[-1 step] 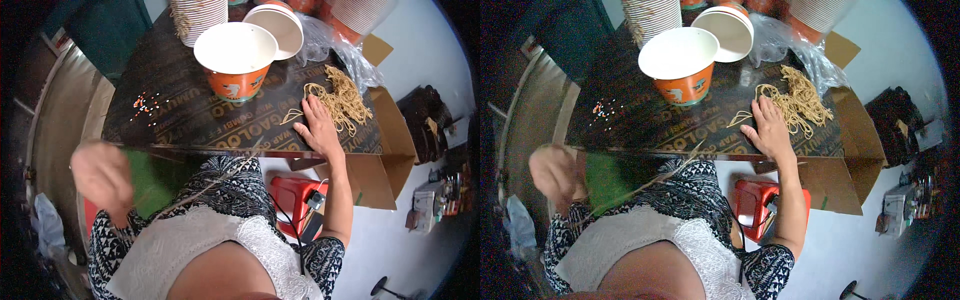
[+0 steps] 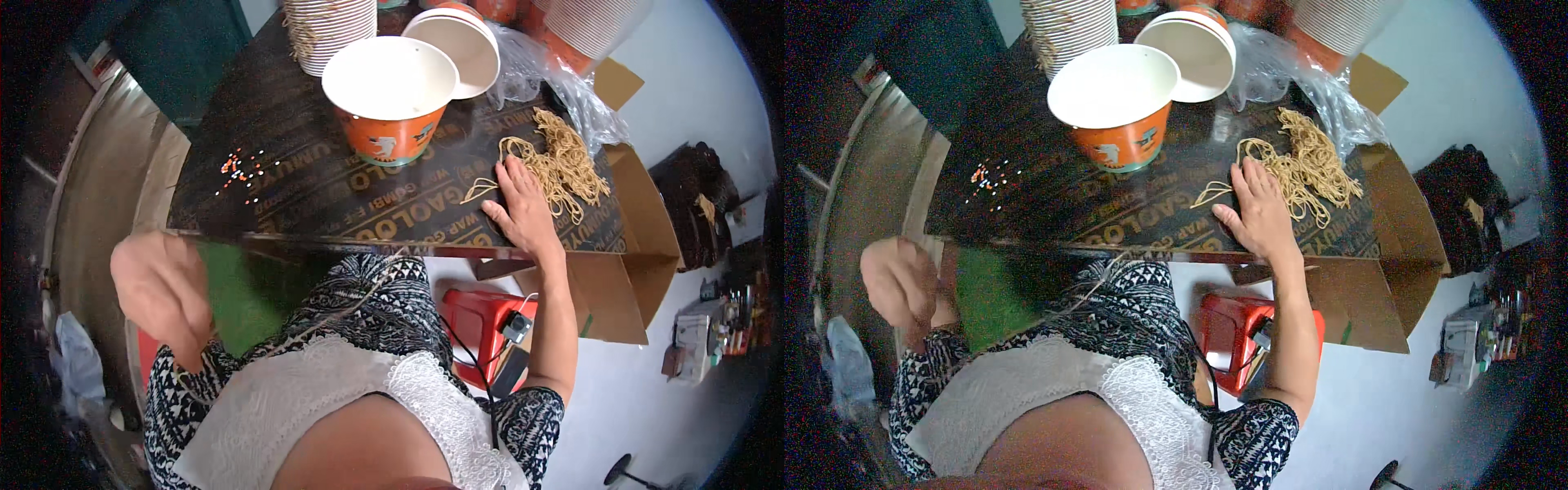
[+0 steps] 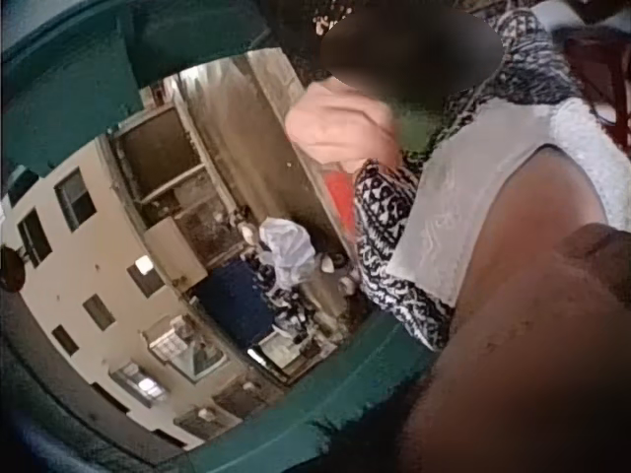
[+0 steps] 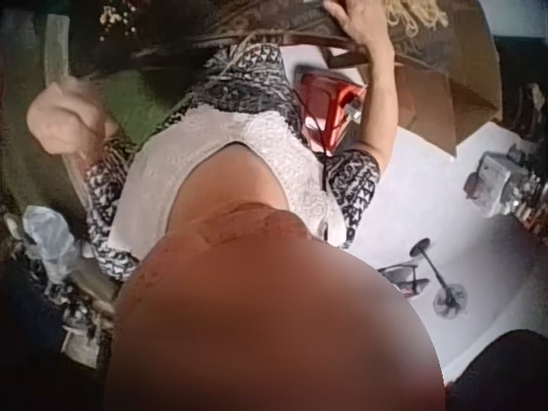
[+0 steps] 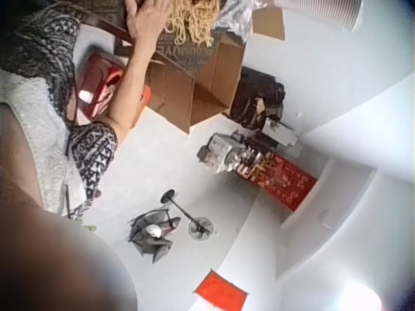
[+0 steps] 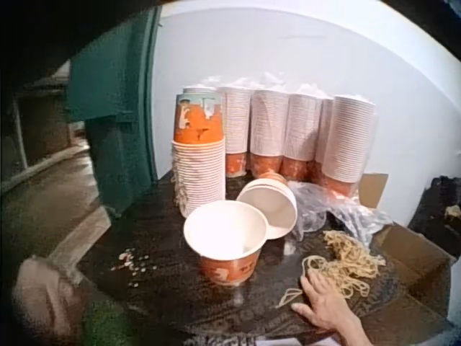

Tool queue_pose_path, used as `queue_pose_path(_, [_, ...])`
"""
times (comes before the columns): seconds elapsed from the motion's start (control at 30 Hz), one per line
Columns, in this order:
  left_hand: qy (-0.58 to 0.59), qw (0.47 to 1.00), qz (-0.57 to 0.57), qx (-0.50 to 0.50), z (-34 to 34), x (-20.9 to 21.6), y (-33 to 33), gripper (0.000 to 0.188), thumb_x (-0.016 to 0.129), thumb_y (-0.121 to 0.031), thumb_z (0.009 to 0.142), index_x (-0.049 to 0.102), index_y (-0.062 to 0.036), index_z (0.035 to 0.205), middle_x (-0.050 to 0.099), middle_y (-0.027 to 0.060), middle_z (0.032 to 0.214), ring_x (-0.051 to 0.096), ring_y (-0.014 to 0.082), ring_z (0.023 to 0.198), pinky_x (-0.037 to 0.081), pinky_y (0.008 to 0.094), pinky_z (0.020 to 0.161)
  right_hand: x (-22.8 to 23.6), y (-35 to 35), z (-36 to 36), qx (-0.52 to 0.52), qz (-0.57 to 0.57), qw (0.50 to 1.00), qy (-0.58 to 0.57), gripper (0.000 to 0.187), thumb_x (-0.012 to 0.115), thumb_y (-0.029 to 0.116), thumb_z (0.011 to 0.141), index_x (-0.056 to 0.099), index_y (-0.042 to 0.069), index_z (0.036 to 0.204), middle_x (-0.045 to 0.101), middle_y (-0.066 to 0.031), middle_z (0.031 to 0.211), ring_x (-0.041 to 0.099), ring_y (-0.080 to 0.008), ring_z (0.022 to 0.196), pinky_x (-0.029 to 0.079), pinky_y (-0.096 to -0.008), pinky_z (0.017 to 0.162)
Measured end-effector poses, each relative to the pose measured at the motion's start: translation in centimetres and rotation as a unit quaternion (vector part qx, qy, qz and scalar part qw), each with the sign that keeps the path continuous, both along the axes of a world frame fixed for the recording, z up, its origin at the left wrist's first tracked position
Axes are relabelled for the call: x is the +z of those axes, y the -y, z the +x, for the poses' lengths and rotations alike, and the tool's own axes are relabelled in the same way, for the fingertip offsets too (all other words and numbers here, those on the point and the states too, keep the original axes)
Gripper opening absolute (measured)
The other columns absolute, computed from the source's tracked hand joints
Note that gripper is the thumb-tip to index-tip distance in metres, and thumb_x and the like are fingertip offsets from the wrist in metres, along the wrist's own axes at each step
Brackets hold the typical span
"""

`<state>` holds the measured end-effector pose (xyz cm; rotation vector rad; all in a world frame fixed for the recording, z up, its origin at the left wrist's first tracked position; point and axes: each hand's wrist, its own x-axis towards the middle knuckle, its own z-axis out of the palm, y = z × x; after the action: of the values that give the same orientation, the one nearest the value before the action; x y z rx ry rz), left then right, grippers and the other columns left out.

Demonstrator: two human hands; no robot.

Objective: Attaching elastic strings to paper bowls by threading them through holes and tying them.

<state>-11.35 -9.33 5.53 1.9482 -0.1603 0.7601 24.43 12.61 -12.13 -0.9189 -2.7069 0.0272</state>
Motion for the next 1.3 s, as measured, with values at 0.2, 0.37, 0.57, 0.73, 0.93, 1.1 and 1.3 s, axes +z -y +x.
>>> queue_pose_path(0.2, [-0.269,0.805,-0.295,0.438,4.4,-1.5,2.1,0.012,0.065,-0.010,0.084,0.070,0.0004,0.087,0.065,0.0036,0.067,0.058,0.0088,0.056,0.045,0.0242,0.052,3.9,2.1,-1.2,0.024,-0.012,0.999,-0.030,0.061,0.064,0.031,0.089,0.046,0.002,0.139,0.040,-0.0205,0.147,0.035,-0.0385,0.137,0.033,-0.0448,0.111])
queue_pose_path(0.37, [-0.252,0.837,-0.259,0.411,6.1,-2.8,-1.9,0.014,0.061,-0.012,0.089,0.068,0.0001,0.089,0.060,0.0002,0.063,0.056,0.0052,0.057,0.043,0.0221,0.051,9.0,11.3,-6.9,0.079,-0.303,0.866,-0.391,0.041,0.055,0.013,0.095,0.053,-0.001,0.134,0.057,-0.0175,0.133,0.054,-0.0252,0.124,0.040,-0.0366,0.105])
queue_pose_path(0.57, [-0.251,0.853,-0.224,0.399,6.0,-3.3,-3.6,0.010,0.065,-0.008,0.085,0.067,0.0015,0.087,0.063,0.0014,0.065,0.058,0.0067,0.057,0.045,0.0222,0.053,8.8,14.8,-8.6,0.057,-0.527,0.785,-0.320,0.023,0.054,0.019,0.100,0.062,-0.002,0.104,0.061,-0.0017,0.087,0.054,-0.0082,0.082,0.044,-0.0243,0.073])
queue_pose_path(0.73, [-0.323,0.828,-0.225,0.398,2.8,-3.7,-3.3,0.012,0.067,-0.011,0.084,0.068,0.0009,0.085,0.063,0.0001,0.066,0.058,0.0057,0.059,0.045,0.0214,0.054,8.1,15.3,-7.1,0.011,-0.462,0.782,-0.419,0.021,0.054,0.014,0.099,0.062,0.001,0.085,0.054,0.0054,0.074,0.044,-0.0030,0.067,0.036,-0.0202,0.060])
queue_pose_path(0.93, [-0.294,0.794,-0.285,0.450,1.0,-5.2,-2.3,0.013,0.066,-0.011,0.081,0.066,0.0013,0.077,0.063,0.0022,0.063,0.056,0.0074,0.055,0.043,0.0231,0.052,6.3,15.4,-6.7,0.000,-0.494,0.761,-0.420,0.020,0.056,0.014,0.097,0.061,0.000,0.084,0.056,0.0025,0.073,0.046,-0.0050,0.066,0.039,-0.0223,0.060])
queue_pose_path(1.1, [-0.317,0.801,-0.182,0.473,2.4,-5.8,-2.5,0.020,0.069,-0.016,0.079,0.063,0.0017,0.070,0.061,0.0056,0.056,0.058,0.0124,0.053,0.046,0.0283,0.052,5.3,15.7,-9.9,0.039,-0.326,0.887,-0.324,0.034,0.057,0.017,0.095,0.054,-0.007,0.119,0.065,-0.0171,0.109,0.062,-0.0234,0.106,0.047,-0.0345,0.092])
queue_pose_path(1.3, [-0.321,0.822,-0.065,0.466,3.2,-5.4,-2.4,0.017,0.067,-0.012,0.084,0.063,0.0036,0.080,0.064,0.0112,0.066,0.062,0.0153,0.061,0.048,0.0305,0.058,4.4,16.1,-12.2,0.114,-0.718,0.539,-0.425,0.019,0.052,0.023,0.101,0.056,0.005,0.106,0.057,0.0012,0.081,0.050,-0.0043,0.065,0.040,-0.0198,0.056])
